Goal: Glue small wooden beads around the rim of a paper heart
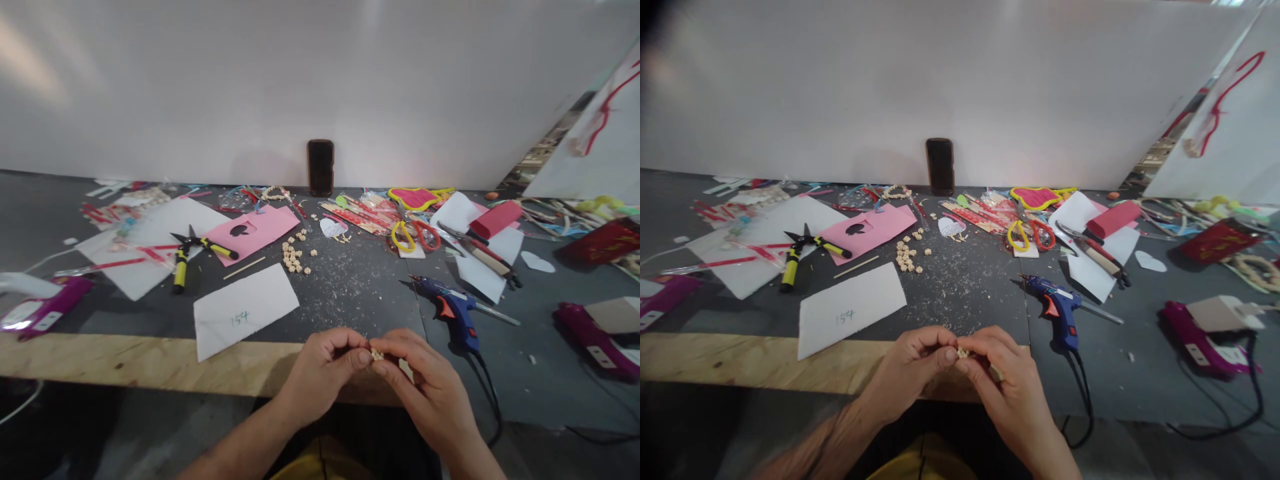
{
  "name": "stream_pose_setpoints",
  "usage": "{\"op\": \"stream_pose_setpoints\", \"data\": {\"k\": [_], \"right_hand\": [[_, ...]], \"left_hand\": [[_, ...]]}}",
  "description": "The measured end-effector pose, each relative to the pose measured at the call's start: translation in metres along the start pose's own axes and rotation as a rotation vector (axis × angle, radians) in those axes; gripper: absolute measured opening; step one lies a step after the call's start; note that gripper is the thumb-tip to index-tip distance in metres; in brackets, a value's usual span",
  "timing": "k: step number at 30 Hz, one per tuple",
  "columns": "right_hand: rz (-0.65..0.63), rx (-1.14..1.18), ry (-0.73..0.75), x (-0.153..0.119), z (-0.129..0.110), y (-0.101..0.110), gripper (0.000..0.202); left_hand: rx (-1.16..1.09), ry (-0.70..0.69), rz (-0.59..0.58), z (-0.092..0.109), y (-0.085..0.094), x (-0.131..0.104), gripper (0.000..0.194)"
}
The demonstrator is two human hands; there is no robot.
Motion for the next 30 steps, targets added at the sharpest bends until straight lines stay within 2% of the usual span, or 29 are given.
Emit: {"op": "stream_pose_setpoints", "data": {"k": [4, 8, 13, 16, 23, 30], "right_hand": [[-0.008, -0.026, 0.003, 0.000, 0.000, 0.001, 0.016], [-0.037, -0.055, 0.024, 0.001, -0.002, 0.002, 0.017], [-0.022, -0.038, 0.031, 0.001, -0.003, 0.002, 0.026], [-0.029, -0.035, 0.033, 0.001, -0.004, 0.001, 0.019], [-0.055, -0.050, 0.061, 0.000, -0.007, 0.000, 0.016], [-0.056, -0.044, 0.064, 0.000, -0.004, -0.002, 0.016]], "left_hand": [[0.008, 0.021, -0.018, 0.000, 0.000, 0.001, 0.025], [-0.043, 0.089, -0.107, -0.002, -0.006, 0.001, 0.032], [-0.173, 0.131, -0.195, -0.009, -0.012, 0.001, 0.028], [-0.216, 0.160, -0.218, -0.014, -0.012, 0.001, 0.025], [-0.232, 0.213, -0.198, -0.017, -0.010, 0.000, 0.026], [-0.250, 0.176, -0.173, -0.013, -0.010, 0.001, 0.027]]}}
Point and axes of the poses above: each hand's wrist, its own x-axis towards the middle knuckle, its own y-axis out of the back of the hand, z = x × y, the point moved 8 cm from there along x, towards the middle knuckle, and after that the axes turned 13 degrees about y, right-handed, at the moved point
